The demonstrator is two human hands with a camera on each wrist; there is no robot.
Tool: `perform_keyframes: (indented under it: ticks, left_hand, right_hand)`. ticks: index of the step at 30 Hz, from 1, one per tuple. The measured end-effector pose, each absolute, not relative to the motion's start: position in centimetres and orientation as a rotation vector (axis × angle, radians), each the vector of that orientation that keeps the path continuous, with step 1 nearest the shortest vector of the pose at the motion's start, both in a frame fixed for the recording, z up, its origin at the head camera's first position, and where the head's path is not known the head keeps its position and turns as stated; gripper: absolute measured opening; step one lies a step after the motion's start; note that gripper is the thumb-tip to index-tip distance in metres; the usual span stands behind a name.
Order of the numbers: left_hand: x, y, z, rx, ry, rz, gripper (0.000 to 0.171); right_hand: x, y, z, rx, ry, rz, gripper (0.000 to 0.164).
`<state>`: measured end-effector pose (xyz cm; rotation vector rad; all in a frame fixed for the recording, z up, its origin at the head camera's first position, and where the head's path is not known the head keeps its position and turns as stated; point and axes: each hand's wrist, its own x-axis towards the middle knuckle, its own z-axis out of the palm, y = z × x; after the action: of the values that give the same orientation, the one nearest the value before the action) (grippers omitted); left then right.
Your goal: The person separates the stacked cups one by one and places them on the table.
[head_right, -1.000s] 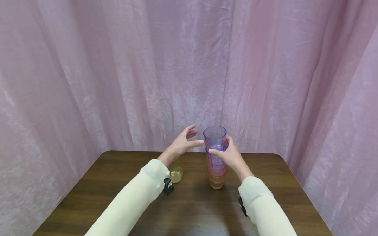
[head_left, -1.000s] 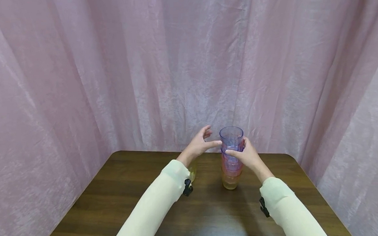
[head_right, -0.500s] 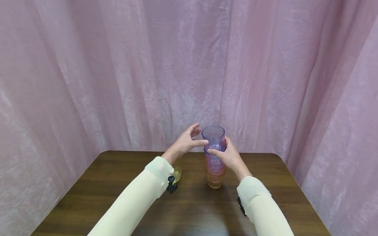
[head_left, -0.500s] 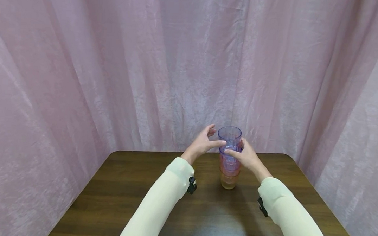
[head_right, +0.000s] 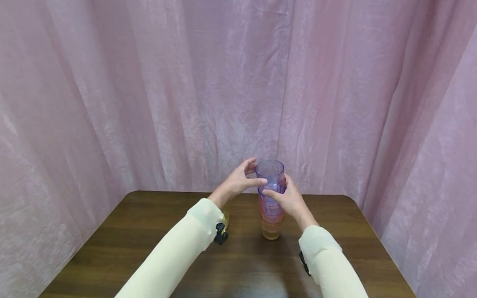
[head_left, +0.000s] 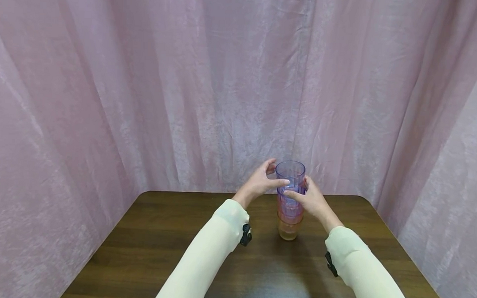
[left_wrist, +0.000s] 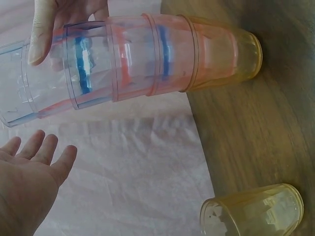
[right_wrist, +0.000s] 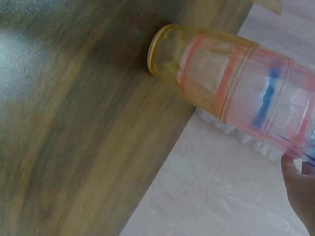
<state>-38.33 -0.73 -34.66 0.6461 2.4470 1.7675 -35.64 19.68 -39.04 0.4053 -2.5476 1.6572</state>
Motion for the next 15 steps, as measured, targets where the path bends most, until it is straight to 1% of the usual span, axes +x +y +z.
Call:
perform_keyframes:
  ticks: [7, 15]
  left_hand:
    - [-38.4, -0.4, -34.7, 0.632, 2.466, 1.771, 0.096]
    - [-38.6, 0.1, -34.9, 0.672, 2.462, 1.782, 0.091]
  right_hand:
    - [-35.3, 19.4, -39.1, 0.405, -2.506, 1.689, 0.092]
    - [-32.6, 18.5, -36.7, 0.440, -2.482, 1.729, 0.082]
